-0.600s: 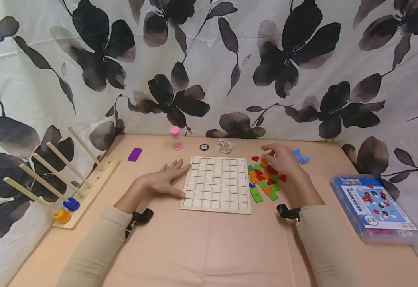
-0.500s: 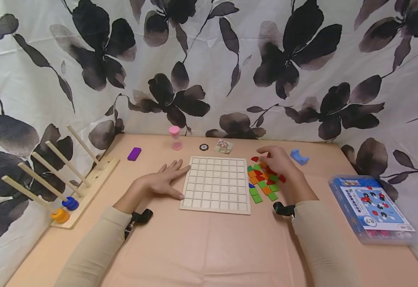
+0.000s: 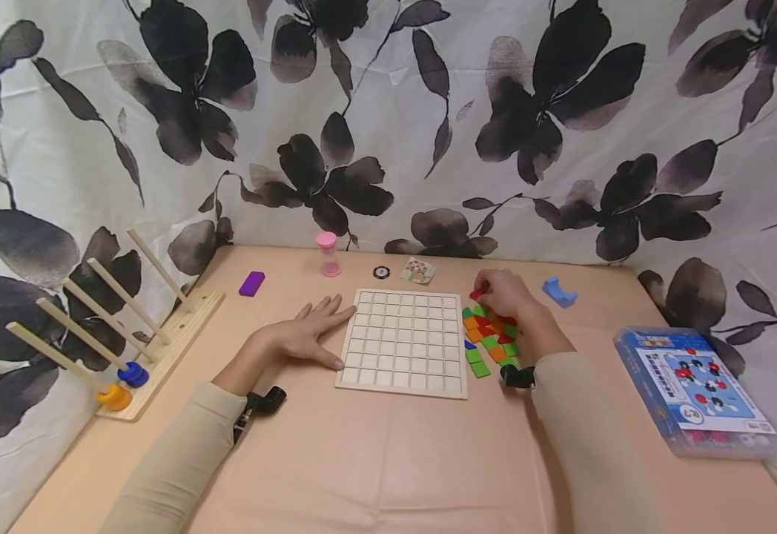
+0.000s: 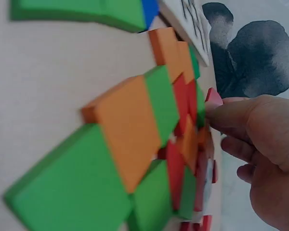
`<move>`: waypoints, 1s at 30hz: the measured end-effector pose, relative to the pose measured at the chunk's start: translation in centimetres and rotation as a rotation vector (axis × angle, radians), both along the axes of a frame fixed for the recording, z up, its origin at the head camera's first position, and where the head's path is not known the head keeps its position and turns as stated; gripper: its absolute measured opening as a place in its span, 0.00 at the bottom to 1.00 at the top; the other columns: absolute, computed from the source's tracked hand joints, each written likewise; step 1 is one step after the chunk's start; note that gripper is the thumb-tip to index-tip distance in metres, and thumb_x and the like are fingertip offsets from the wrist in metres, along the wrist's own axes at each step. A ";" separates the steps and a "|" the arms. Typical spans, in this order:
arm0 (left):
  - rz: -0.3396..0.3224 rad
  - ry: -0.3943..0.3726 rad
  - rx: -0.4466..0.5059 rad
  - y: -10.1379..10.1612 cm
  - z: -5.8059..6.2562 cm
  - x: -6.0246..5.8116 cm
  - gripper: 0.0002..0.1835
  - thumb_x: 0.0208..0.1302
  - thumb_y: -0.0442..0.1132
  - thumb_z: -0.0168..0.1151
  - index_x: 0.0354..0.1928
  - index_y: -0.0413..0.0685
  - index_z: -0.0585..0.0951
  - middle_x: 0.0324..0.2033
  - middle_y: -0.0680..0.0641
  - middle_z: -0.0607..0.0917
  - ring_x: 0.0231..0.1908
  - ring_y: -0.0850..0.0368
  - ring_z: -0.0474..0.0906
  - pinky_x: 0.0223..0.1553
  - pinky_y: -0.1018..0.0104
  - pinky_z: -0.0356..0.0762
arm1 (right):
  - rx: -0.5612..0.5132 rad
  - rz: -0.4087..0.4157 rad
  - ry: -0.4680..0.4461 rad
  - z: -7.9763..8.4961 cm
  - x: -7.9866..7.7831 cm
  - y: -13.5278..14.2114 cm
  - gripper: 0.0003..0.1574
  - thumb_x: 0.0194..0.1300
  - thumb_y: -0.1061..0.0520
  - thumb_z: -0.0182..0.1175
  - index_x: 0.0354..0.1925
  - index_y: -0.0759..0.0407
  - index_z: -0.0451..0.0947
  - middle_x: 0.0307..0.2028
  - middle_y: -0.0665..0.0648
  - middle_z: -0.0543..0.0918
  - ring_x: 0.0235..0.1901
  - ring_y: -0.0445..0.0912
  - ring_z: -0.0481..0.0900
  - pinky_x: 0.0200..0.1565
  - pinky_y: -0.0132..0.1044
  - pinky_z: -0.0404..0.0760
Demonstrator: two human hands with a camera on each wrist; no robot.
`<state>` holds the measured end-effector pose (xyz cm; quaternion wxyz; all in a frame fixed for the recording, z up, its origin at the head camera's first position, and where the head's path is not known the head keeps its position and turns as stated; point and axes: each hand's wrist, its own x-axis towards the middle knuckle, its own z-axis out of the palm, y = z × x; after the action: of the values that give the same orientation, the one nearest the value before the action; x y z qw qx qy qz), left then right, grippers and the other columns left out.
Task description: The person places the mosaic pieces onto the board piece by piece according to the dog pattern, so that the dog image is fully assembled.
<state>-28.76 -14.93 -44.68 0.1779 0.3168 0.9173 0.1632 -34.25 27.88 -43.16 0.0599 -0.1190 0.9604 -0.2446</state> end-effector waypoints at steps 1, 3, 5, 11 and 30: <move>0.000 0.000 0.000 0.0 0.0 0.0 0.62 0.44 0.75 0.63 0.76 0.64 0.44 0.75 0.40 0.34 0.73 0.43 0.26 0.70 0.41 0.27 | -0.021 -0.003 -0.004 0.3 0.0 -0.1 0.09 0.63 0.62 0.63 0.43 0.58 0.76 0.37 0.59 0.78 0.30 0.52 0.76 0.35 0.41 0.80; 0.001 0.002 0.003 0.0 0.1 0.0 0.62 0.44 0.75 0.63 0.76 0.64 0.44 0.75 0.40 0.34 0.73 0.43 0.26 0.70 0.41 0.27 | -0.077 -0.020 -0.002 0.9 -0.1 -0.6 0.08 0.64 0.61 0.62 0.42 0.56 0.76 0.37 0.58 0.78 0.31 0.52 0.75 0.33 0.39 0.79; 0.001 0.000 0.012 0.1 0.2 0.1 0.62 0.44 0.74 0.64 0.76 0.63 0.44 0.75 0.40 0.34 0.73 0.42 0.26 0.69 0.40 0.27 | -0.173 -0.031 0.018 1.5 -0.2 -1.9 0.07 0.64 0.59 0.63 0.42 0.55 0.78 0.37 0.57 0.78 0.34 0.52 0.74 0.34 0.39 0.77; 0.010 -0.010 0.022 0.2 0.3 0.2 0.61 0.44 0.73 0.65 0.76 0.63 0.46 0.75 0.40 0.35 0.73 0.43 0.27 0.69 0.41 0.27 | -0.508 0.104 0.051 2.1 -0.5 -9.2 0.09 0.63 0.59 0.64 0.42 0.60 0.83 0.41 0.60 0.83 0.38 0.54 0.78 0.40 0.39 0.80; 0.002 -0.009 0.017 -0.1 0.1 0.1 0.61 0.44 0.74 0.64 0.76 0.64 0.45 0.75 0.40 0.35 0.74 0.44 0.27 0.70 0.41 0.26 | -0.148 0.164 0.087 -0.2 -0.9 -17.8 0.05 0.62 0.63 0.64 0.37 0.58 0.86 0.36 0.54 0.85 0.38 0.46 0.80 0.40 0.39 0.78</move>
<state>-28.64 -14.99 -44.61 0.1790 0.3165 0.9154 0.1726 -35.18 10.13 -43.33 0.0292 -0.2119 0.9285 -0.3037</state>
